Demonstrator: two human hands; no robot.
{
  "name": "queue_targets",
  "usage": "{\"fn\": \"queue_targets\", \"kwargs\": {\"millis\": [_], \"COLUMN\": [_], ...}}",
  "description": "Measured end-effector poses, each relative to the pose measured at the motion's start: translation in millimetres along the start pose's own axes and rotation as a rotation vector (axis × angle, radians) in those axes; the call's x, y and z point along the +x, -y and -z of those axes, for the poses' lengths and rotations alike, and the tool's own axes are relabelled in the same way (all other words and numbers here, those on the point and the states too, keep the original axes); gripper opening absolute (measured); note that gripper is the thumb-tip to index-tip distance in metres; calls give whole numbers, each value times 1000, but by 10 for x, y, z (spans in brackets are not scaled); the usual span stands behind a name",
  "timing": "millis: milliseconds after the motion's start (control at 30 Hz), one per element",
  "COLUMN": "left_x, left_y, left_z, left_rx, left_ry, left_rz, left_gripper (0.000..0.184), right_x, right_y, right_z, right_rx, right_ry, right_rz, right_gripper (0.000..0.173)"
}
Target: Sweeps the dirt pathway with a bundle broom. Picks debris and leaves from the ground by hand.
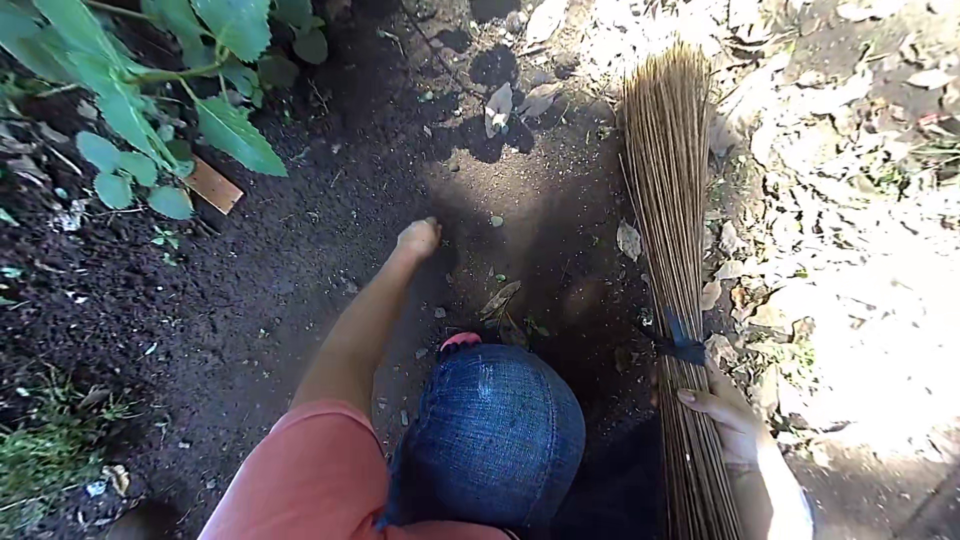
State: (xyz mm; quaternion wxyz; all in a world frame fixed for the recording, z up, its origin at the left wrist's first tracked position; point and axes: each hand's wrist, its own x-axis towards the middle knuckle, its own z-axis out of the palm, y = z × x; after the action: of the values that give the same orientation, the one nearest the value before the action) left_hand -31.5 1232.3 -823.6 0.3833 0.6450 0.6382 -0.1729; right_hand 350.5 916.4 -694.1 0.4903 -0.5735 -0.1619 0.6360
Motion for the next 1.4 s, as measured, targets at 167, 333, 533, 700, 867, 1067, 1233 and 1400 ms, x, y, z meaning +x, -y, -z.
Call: {"fn": "queue_targets", "kwargs": {"millis": [167,333,533,700,867,1067,1233,1400], "left_x": [85,22,-31,-72,-362,-599,-647,-540], "left_y": [-161,-405,-724,-890,-1184,-1357,-1468,-1775], "left_z": [-357,-442,-957,-965,-984,-1649,-1660,-1421], "left_rx": [237,156,317,394,187,639,669,476], "left_ry": [55,123,321,303,326,487,484,587], "left_rz": [31,-220,-427,-415,-592,-743,-621,-597], "left_gripper": [57,43,55,35,37,50,31,31], "right_x": [29,8,-9,-39,-30,-14,-121,-298], "right_y": [11,15,67,109,126,145,142,92], "right_z": [-29,-29,-102,-108,-92,-87,104,243], "right_rx": [-30,-8,-22,-61,-32,-13,106,261], "right_ry": [9,3,-27,-40,-47,-31,117,322], "right_rz": [-7,-12,-40,-89,-158,-153,-46,171], "right_gripper": [79,80,81,74,75,82,79,63]}}
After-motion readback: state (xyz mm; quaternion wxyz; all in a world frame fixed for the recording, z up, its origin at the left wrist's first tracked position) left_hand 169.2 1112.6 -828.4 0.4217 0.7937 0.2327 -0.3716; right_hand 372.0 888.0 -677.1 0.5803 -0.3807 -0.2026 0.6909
